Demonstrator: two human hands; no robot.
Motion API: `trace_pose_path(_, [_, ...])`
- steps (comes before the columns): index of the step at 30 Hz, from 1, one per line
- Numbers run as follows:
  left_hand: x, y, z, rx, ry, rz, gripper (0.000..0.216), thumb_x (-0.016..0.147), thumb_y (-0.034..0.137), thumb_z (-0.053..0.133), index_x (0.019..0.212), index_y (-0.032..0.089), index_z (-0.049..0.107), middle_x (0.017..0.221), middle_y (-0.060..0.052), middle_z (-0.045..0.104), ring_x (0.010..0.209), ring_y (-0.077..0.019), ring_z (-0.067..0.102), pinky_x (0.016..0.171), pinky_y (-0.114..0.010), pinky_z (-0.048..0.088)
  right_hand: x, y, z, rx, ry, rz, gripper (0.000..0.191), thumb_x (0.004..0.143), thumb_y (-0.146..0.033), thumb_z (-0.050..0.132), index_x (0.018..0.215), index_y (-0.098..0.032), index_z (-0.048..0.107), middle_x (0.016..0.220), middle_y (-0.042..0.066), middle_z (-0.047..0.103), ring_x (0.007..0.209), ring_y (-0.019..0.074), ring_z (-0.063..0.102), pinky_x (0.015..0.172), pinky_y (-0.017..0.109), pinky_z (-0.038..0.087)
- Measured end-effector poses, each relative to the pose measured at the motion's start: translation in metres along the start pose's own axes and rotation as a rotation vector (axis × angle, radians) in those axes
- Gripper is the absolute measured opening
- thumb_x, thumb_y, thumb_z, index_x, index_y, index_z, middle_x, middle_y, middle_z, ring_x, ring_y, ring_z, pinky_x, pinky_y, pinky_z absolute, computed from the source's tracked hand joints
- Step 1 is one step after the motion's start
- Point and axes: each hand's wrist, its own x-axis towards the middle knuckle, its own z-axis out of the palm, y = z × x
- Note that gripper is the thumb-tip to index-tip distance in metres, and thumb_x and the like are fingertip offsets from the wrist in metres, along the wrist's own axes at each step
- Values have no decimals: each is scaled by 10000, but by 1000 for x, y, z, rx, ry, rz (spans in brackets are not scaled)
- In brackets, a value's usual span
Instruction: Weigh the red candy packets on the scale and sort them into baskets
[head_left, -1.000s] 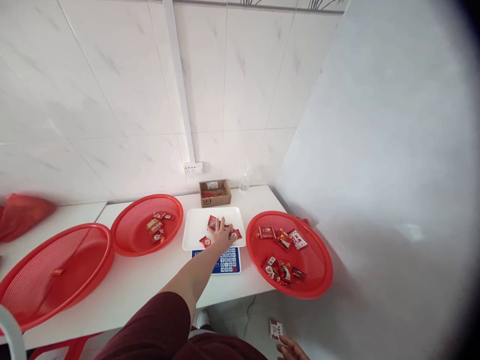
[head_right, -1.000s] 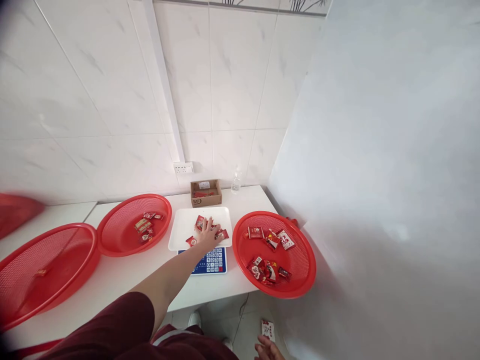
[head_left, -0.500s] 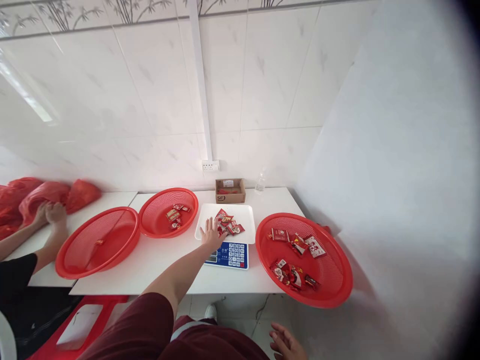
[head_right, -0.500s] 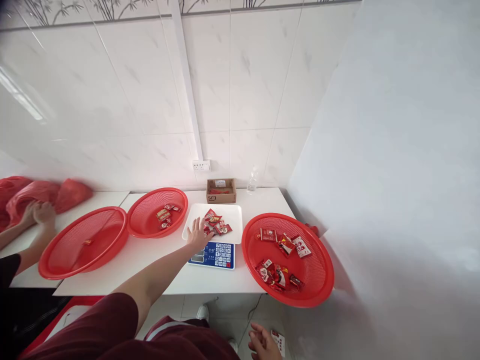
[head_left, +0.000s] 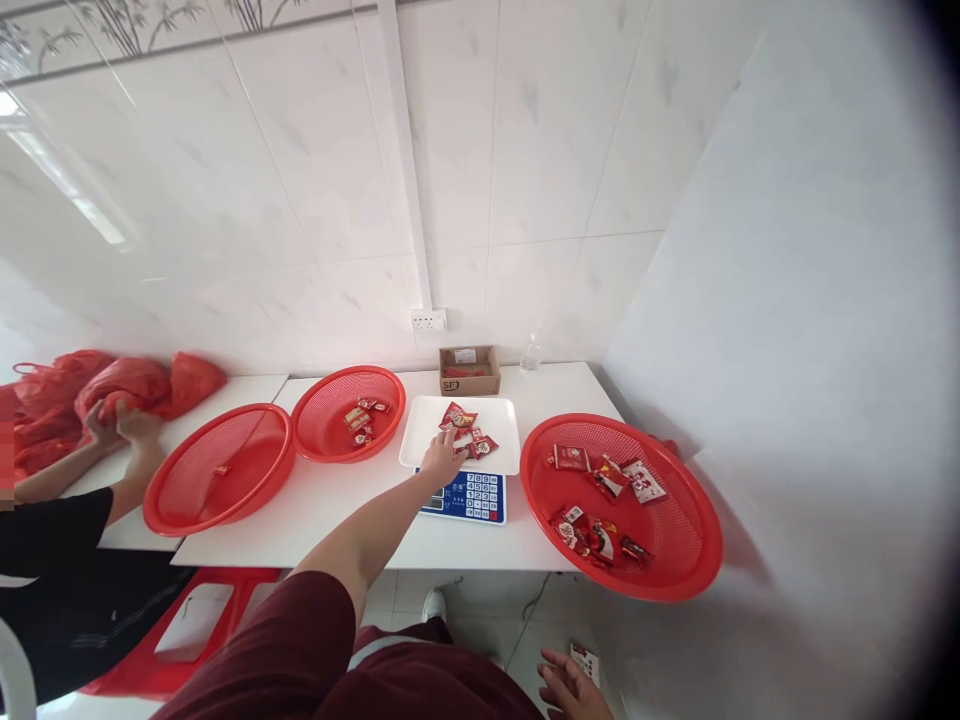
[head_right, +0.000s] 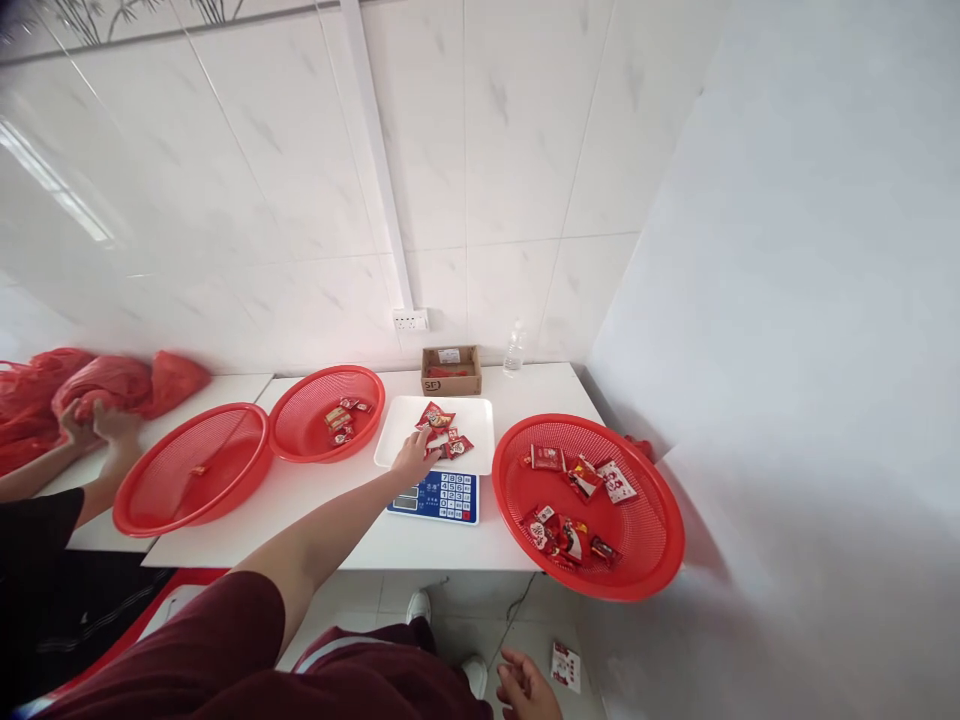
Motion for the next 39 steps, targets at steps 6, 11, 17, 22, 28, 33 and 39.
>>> trace_pose_path(6, [-46,-27,-9,-150,98,-101,456,875,295,465,1322,235,399,1382,-108,430,1294,-215,384,1058,-344,303,10,-7,8,-18,-68,-29,522,491,-577,672,884,-235,637,841,59,664,768,237,642,684,343,484])
trace_pose_path(11, [-114,-66,-12,-193,4,-222,412,823,272,547,1228,223,492,1257,-108,535,1169,-221,509,980,-331,387,10,-21,24,-38,-111,-42,441,541,-496,663,891,-229,641,837,43,664,765,218,639,691,333,479])
trace_pose_path(17, [-162,-109,-18,-172,-181,-350,308,748,321,638,1029,198,611,936,-90,666,814,-221,644,801,-343,481,7,-36,52,-90,-146,-57,437,555,-459,654,907,-200,638,849,50,655,755,205,624,679,324,473])
trace_pose_path(22, [-139,-137,-46,-125,-154,-311,396,825,348,532,1168,152,556,1060,-145,650,946,-250,635,858,-381,475,12,-39,87,-121,-93,-101,398,602,-456,623,913,-208,636,836,37,642,722,183,611,652,303,465])
trace_pose_path(28, [-74,-170,-121,102,119,-70,492,881,315,444,1362,220,403,1529,-86,245,1425,-251,120,1146,-446,139,19,-52,140,-189,-111,-112,469,598,-472,592,968,-188,631,846,52,641,754,204,627,665,311,488])
trace_pose_path(33, [-31,-203,-176,491,128,-156,455,913,465,338,1228,233,571,1547,-81,209,1426,-336,85,1109,-576,129,25,-56,166,-255,-129,-121,449,627,-468,573,985,-205,634,897,73,658,798,221,647,676,309,505])
trace_pose_path(39, [-21,-235,-211,591,104,-118,368,887,389,409,970,165,690,1539,-78,241,1433,-307,52,1152,-449,100,32,-48,194,-295,-7,-136,418,665,-478,505,972,-225,632,900,93,662,769,211,639,654,305,496])
